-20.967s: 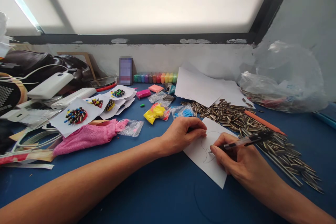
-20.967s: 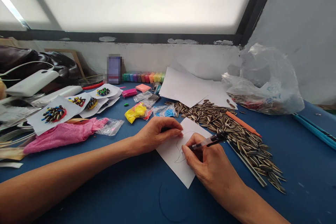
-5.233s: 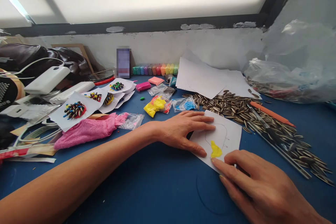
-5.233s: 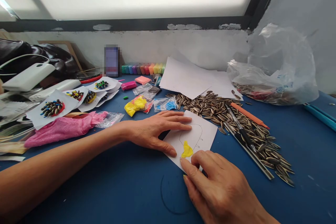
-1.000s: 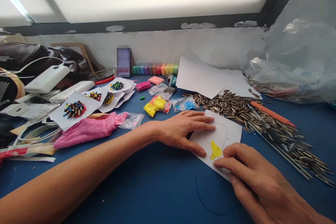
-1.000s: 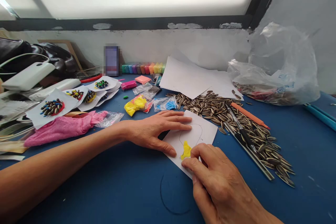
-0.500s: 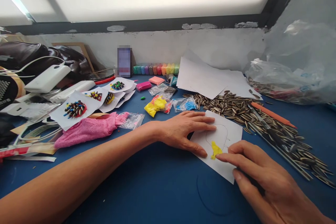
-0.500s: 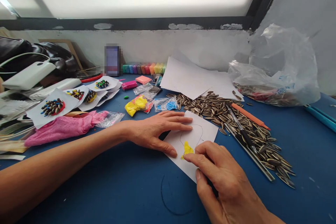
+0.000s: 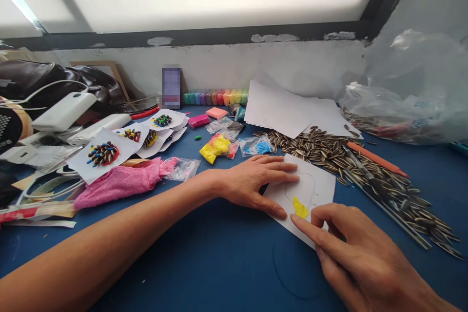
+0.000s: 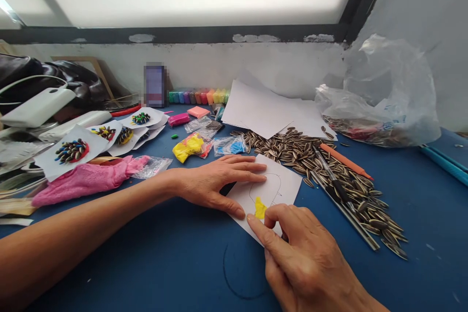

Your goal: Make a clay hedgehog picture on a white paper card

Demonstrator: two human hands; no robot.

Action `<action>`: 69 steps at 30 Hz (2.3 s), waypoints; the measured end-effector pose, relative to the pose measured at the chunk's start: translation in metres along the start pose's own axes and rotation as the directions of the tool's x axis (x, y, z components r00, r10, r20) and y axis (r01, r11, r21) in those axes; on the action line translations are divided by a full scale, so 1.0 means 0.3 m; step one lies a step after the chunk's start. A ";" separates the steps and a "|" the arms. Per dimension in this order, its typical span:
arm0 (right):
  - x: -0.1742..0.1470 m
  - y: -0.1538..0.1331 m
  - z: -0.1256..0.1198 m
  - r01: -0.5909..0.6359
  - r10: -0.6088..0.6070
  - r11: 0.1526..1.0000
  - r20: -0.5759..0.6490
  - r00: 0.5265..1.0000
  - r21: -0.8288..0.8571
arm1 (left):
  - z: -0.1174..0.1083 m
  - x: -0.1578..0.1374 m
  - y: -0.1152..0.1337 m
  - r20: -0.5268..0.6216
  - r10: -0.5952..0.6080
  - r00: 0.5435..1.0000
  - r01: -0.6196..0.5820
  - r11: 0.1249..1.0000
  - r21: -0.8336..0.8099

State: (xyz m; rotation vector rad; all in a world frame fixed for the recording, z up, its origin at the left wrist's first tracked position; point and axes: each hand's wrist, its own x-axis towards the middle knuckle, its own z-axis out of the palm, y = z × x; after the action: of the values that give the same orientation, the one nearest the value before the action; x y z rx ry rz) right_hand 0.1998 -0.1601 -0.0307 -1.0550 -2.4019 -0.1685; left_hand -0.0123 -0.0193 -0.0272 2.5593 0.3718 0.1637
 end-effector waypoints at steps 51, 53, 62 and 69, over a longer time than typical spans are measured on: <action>-0.022 0.177 -0.005 -0.131 0.140 0.851 -0.021 0.990 -0.508 | 0.049 0.049 0.111 -0.306 -0.453 0.838 0.492 0.868 0.064; -0.012 0.167 -0.016 -0.128 0.139 0.864 -0.014 0.990 -0.486 | 0.055 0.050 0.116 -0.297 -0.426 0.855 0.464 0.883 0.071; 0.011 0.119 -0.054 -0.114 0.114 0.919 -0.024 0.993 -0.378 | 0.049 0.049 0.058 -0.315 -0.242 0.918 0.240 0.970 -0.048; 0.012 0.125 -0.059 -0.043 0.043 0.954 -0.004 0.999 -0.295 | -0.016 0.013 0.036 -0.211 -0.290 0.934 0.285 0.957 -0.053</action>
State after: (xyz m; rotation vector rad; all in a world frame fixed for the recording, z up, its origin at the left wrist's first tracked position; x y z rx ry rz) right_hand 0.2317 -0.1372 -0.0169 -1.2375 -2.4033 -0.5255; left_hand -0.0071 -0.0245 -0.0171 2.4369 0.8176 0.3367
